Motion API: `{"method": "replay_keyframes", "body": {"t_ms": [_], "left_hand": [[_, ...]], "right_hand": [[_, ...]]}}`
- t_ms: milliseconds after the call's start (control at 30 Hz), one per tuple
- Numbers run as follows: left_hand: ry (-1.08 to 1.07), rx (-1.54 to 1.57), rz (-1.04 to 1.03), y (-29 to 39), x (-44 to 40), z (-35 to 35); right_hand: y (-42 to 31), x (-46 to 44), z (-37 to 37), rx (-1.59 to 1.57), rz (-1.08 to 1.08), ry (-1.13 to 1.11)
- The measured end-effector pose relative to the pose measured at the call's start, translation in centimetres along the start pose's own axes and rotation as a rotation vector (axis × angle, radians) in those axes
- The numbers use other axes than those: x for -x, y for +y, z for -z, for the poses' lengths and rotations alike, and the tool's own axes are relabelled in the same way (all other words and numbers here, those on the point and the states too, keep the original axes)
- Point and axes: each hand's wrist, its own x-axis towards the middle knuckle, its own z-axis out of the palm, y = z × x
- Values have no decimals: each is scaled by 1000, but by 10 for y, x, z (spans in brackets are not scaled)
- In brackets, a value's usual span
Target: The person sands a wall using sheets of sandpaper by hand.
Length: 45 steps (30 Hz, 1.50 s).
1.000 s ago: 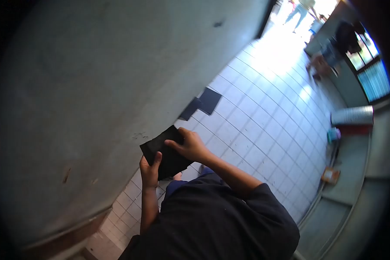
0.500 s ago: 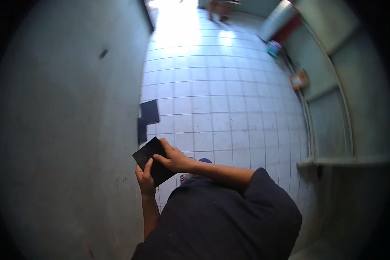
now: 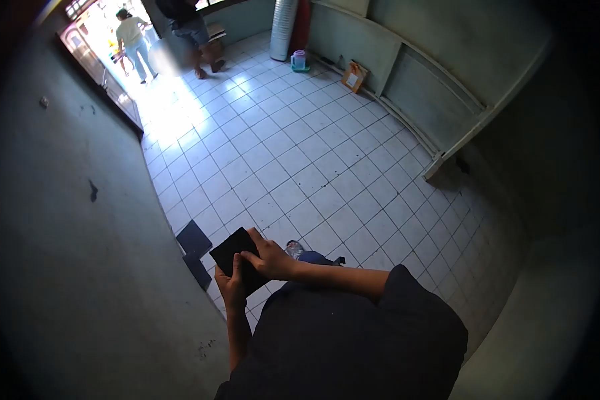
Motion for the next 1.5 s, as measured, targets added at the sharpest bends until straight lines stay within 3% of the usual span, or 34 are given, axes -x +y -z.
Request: {"method": "replay_keyframes", "body": {"t_ms": [233, 300, 633, 833, 1033, 1200, 1267, 1300, 1433, 1500], "left_hand": [[-58, 6, -47, 0, -10, -1], [-57, 12, -38, 1, -16, -5], [-27, -47, -52, 14, -84, -49], [180, -118, -145, 38, -92, -38], [534, -22, -180, 32, -39, 3], [772, 76, -184, 35, 26, 39], [860, 115, -210, 42, 52, 48], [899, 99, -245, 44, 65, 53], [1041, -70, -306, 41, 112, 73], [1064, 50, -316, 48, 132, 80]], "right_hand": [[17, -4, -4, -97, 89, 61], [17, -10, 0, -127, 5, 32], [23, -80, 42, -123, 11, 58], [13, -123, 35, -154, 109, -145], [-14, -132, -11, -129, 257, -528], [-25, -121, -67, -288, 277, -935], [-35, -105, -86, -366, 108, -1045], [-42, -96, -98, -360, 125, -1095], [-61, -65, -131, -277, 149, -1205], [-66, -52, -147, -177, 139, -1210]]}}
